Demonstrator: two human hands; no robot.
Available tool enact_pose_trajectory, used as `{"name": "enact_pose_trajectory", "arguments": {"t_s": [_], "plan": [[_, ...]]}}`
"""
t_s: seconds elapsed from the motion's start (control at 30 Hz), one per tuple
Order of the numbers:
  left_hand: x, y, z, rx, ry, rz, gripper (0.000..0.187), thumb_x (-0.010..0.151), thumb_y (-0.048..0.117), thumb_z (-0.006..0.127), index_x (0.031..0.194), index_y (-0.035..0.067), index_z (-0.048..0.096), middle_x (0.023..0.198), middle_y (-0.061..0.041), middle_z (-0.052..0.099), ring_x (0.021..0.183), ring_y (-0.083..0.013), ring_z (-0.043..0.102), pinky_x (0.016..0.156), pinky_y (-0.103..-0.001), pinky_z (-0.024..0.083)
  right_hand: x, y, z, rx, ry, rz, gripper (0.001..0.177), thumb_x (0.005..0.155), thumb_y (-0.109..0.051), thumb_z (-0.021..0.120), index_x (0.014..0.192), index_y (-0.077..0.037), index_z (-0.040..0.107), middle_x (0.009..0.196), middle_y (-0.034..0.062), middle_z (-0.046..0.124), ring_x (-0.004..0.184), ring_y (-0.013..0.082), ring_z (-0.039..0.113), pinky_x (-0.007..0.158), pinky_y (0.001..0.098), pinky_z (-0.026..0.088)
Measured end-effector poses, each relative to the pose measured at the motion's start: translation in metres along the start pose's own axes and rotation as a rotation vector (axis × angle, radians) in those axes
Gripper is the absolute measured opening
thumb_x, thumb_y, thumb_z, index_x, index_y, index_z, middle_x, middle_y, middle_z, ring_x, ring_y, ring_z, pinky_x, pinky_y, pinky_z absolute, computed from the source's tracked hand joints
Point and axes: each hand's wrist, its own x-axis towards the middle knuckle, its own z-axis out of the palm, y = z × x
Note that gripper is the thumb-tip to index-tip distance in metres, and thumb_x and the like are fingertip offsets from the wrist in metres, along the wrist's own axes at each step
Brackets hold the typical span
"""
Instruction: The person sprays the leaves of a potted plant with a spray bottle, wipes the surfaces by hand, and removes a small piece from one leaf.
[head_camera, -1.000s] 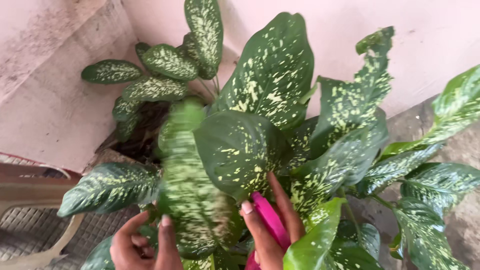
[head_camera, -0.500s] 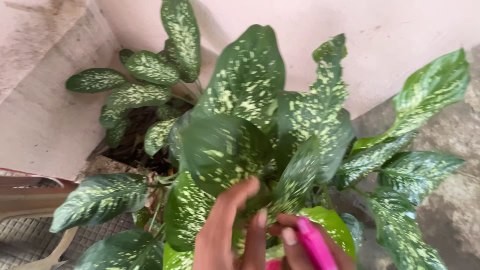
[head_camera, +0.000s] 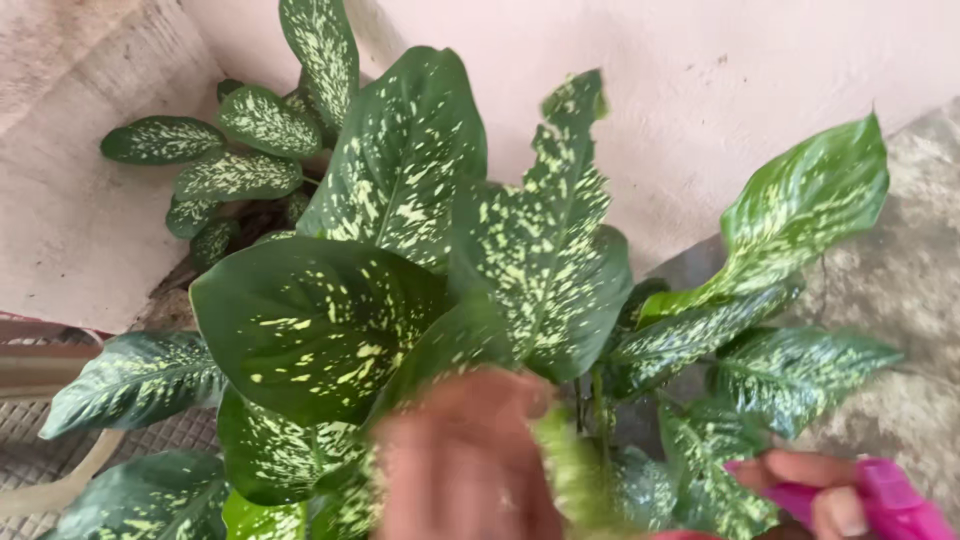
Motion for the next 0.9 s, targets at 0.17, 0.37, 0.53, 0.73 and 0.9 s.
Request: {"name": "enact_pose_trajectory", "arguments": {"t_s": [0.17, 0.37, 0.53, 0.73, 0.9], "plan": [[-0.005, 0.047, 0.078, -0.727, -0.188, -0.456, 0.05, 0.089, 0.008, 0.076, 0.134, 0.002, 0.055, 0.126, -0.014, 0.067, 0.121, -0.0237, 0.066, 0.098, -0.036, 0.054, 0.04, -0.025, 0.003, -0.043, 0.07, 0.091, 0.04, 0.106, -0.032, 0.058, 0.125, 0.002, 0.066, 0.113, 0.0242, 0.075, 0.044, 0.0196, 0.06, 0.038, 0.0369, 0.053], [0.022, 0.07, 0.123, -1.201, 0.225, -1.345, 0.09, 0.081, 0.003, 0.071, 0.156, 0.013, 0.022, 0.152, -0.019, 0.04, 0.136, -0.0346, 0.048, 0.11, -0.046, 0.048, 0.057, -0.053, 0.038, -0.448, -0.012, 0.144, 0.036, 0.101, -0.032, 0.064, 0.121, -0.003, 0.072, 0.08, 0.0174, 0.068, 0.05, 0.0227, 0.06, 0.04, 0.0387, 0.05], [0.049, 0.085, 0.111, -0.85, 0.414, -0.935, 0.105, 0.093, 0.008, 0.067, 0.169, 0.017, -0.005, 0.171, -0.019, 0.006, 0.151, -0.0396, 0.02, 0.115, -0.052, 0.028, 0.054, -0.041, 0.067, -0.451, 0.074, 0.259, 0.031, 0.099, -0.03, 0.067, 0.116, -0.005, 0.076, 0.063, 0.0178, 0.062, 0.047, 0.0248, 0.058, 0.04, 0.0391, 0.047], [0.079, -0.001, 0.078, -0.281, 0.393, -0.645, 0.072, 0.095, 0.022, 0.069, 0.154, 0.004, 0.032, 0.147, -0.024, 0.045, 0.136, -0.033, 0.049, 0.115, -0.046, 0.041, 0.062, -0.029, 0.069, -0.401, -0.03, 0.17, 0.033, 0.092, -0.031, 0.069, 0.112, -0.006, 0.079, 0.084, -0.0001, 0.077, 0.049, 0.0145, 0.071, 0.048, 0.0315, 0.058], [0.063, -0.071, 0.061, -0.849, 0.018, -0.817, 0.053, 0.074, 0.031, 0.084, 0.118, 0.005, 0.07, 0.107, -0.011, 0.077, 0.103, -0.0243, 0.073, 0.099, -0.044, 0.059, 0.057, -0.03, 0.094, -0.579, -0.15, 0.107, 0.026, 0.096, -0.035, 0.065, 0.101, -0.013, 0.077, 0.061, 0.007, 0.06, 0.046, 0.0181, 0.056, 0.041, 0.0377, 0.047]]}}
